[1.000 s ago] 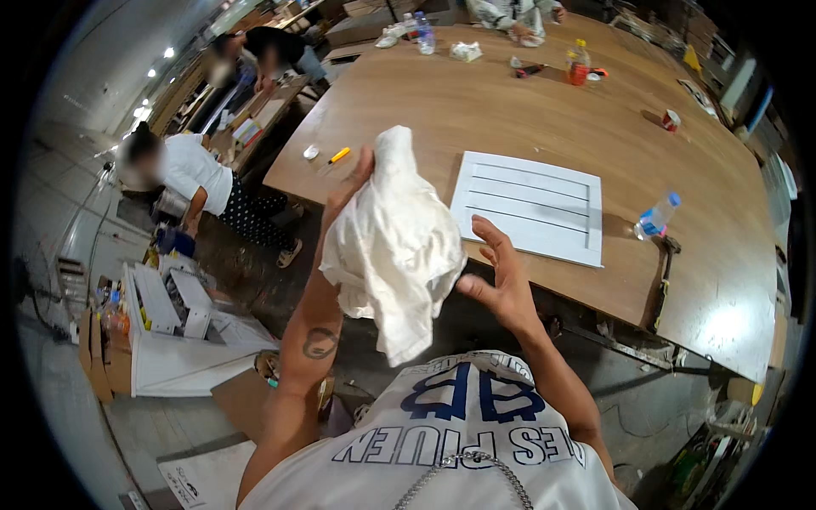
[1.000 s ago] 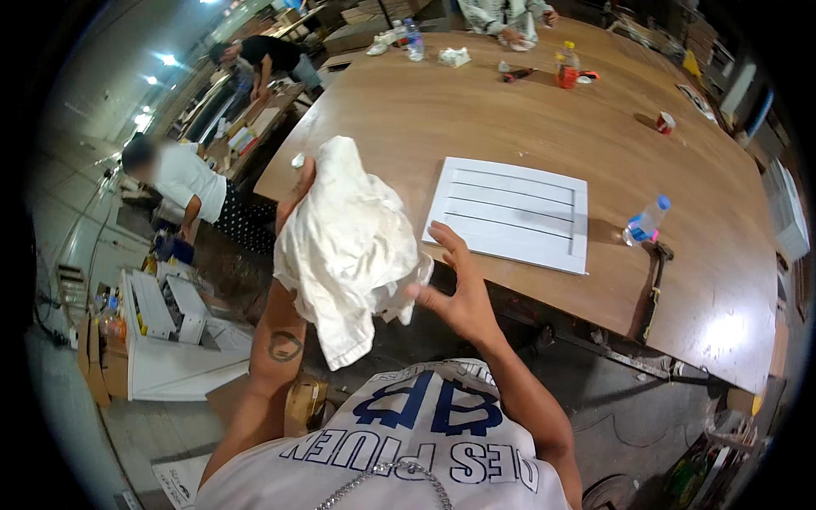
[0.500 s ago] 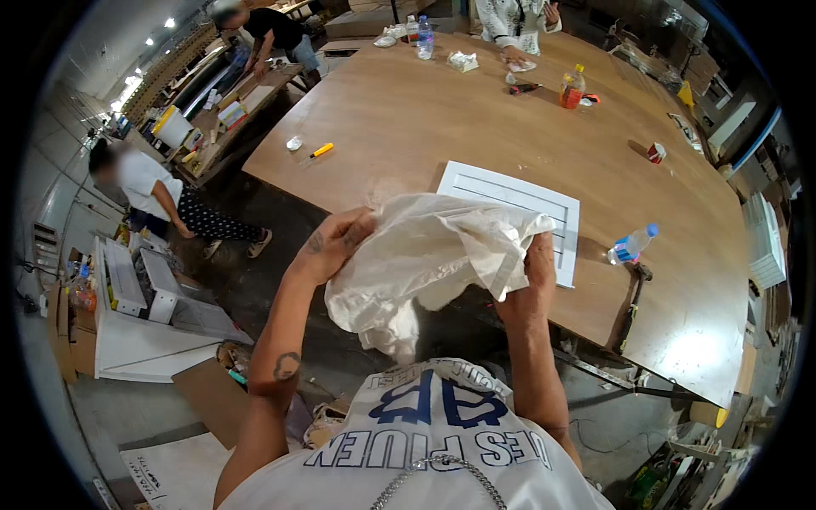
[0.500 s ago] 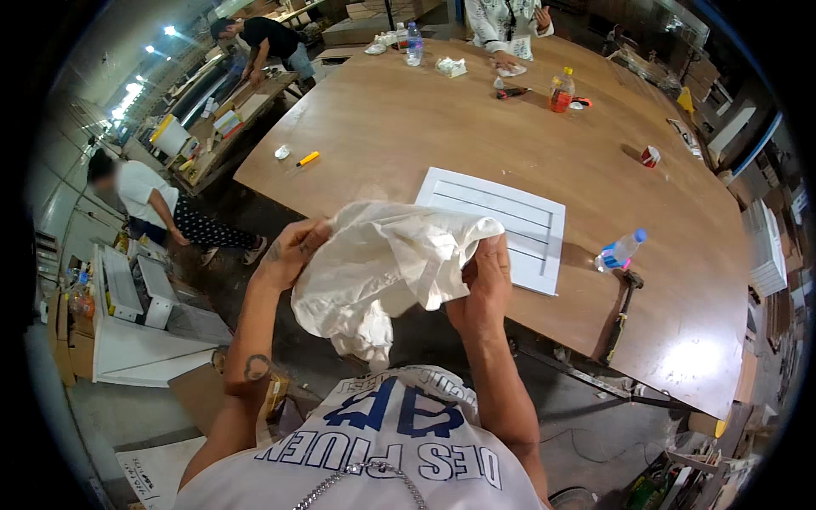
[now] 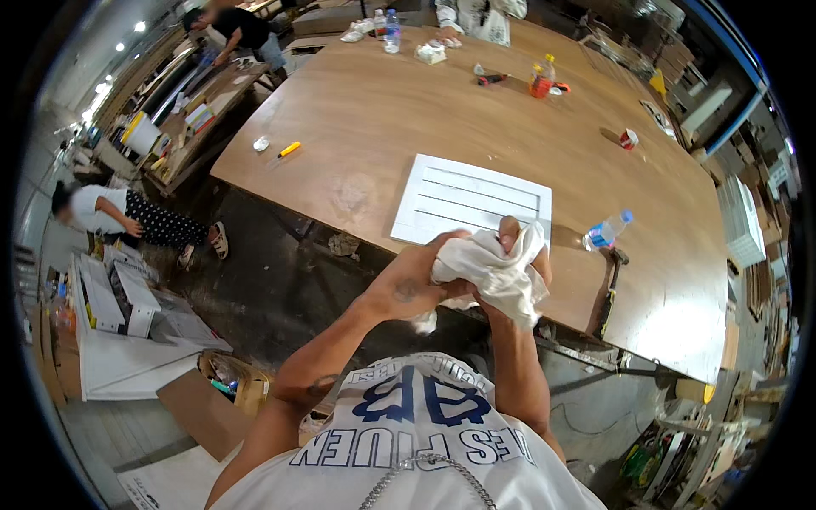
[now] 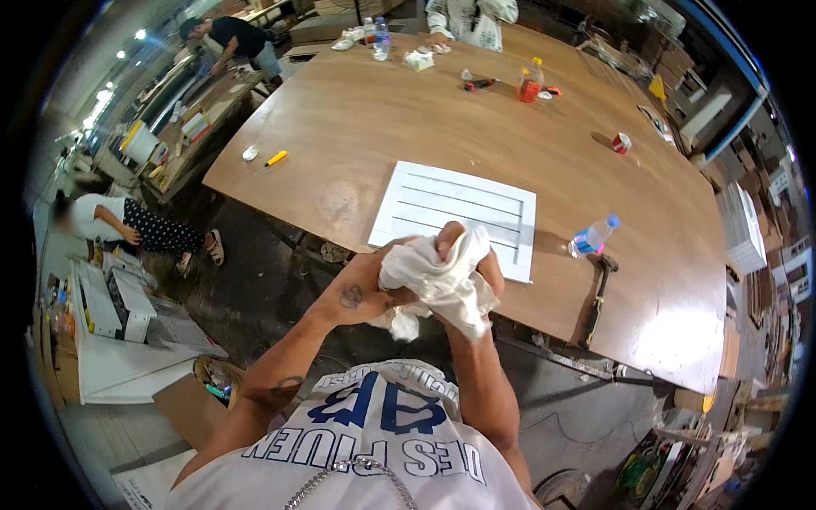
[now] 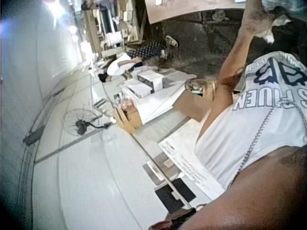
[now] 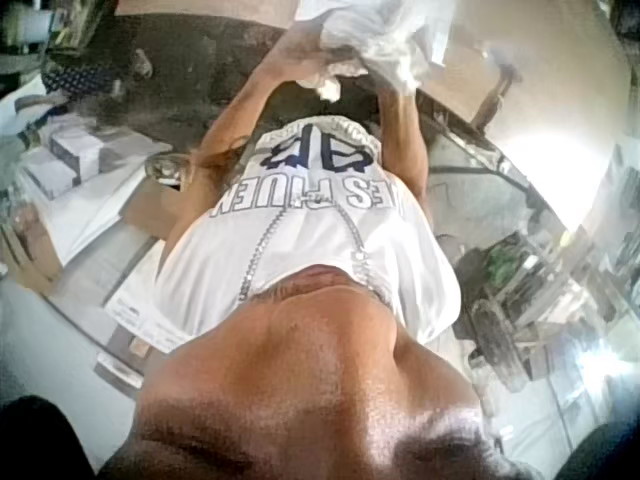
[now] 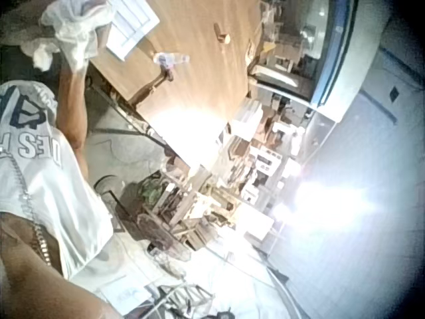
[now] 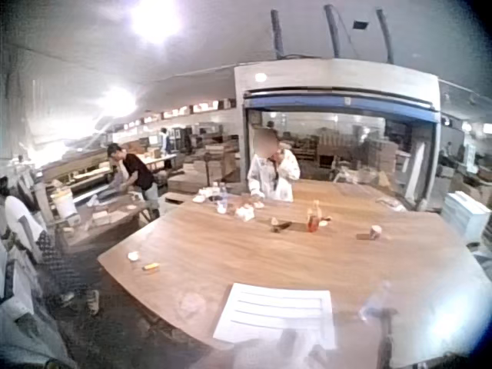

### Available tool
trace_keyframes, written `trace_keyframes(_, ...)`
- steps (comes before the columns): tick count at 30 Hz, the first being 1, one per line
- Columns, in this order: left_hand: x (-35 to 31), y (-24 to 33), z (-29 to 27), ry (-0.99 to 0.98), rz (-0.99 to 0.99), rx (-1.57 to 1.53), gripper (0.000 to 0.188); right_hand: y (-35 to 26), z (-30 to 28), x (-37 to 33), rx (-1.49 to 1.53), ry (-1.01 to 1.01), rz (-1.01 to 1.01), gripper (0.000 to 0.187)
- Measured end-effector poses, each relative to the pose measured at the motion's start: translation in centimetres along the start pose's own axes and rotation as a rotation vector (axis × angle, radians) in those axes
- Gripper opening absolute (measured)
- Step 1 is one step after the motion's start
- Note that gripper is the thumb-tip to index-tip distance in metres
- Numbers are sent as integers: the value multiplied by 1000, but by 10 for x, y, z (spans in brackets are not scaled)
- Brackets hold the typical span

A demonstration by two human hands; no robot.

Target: The person cleans a white slatted furniture panel by hand using a cloth and then uses a small tool to scrape along the recessed lines of the panel.

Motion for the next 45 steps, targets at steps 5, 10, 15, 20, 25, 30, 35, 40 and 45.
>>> trace_keyframes(5, 15, -15, 20, 24, -54, -164, 41, -42, -40, -31, -41, 189, -15, 66)
trace_keyframes(10, 27, -6, 22, 41, -96, -91, 49, -117, -29, -37, -566, -77, 35, 86)
trace_keyframes(15, 52, -32, 80, -261, -304, -522, 49, -77, -30, -86, -1450, -208, 194, 115)
trace_keyframes(20, 59, -82, 139, -336, -609, -979, 38, -87, -63, -113, -1586, 74, 191, 68)
trace_keyframes(25, 131, -148, 82, -143, -658, 76, 37, -129, -139, -73, -1679, 59, 631, 51)
trace_keyframes(30, 238, -238, -107, 842, -66, 652, 40, -124, -224, 10, -1975, -427, 800, 56)
trace_keyframes(35, 290, -304, -163, 859, -272, 1026, 67, -52, -298, 46, -2011, -639, 410, 47)
trace_keyframes(40, 291, -303, -155, 781, -343, 966, 72, -34, -306, 31, -2053, -869, 495, 50)
trace_keyframes(45, 288, -308, -162, 822, -269, 991, 66, -18, -286, 32, -2079, -838, 710, 56)
Point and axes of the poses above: each hand's wrist, its own x-axis towards the middle knuckle, its own z-axis out of the palm, y = z × x, the point moved 5 cm from there along x, towards the middle knuckle, and after that the axes turned 13 degrees about -z, right-handed, at the moved point
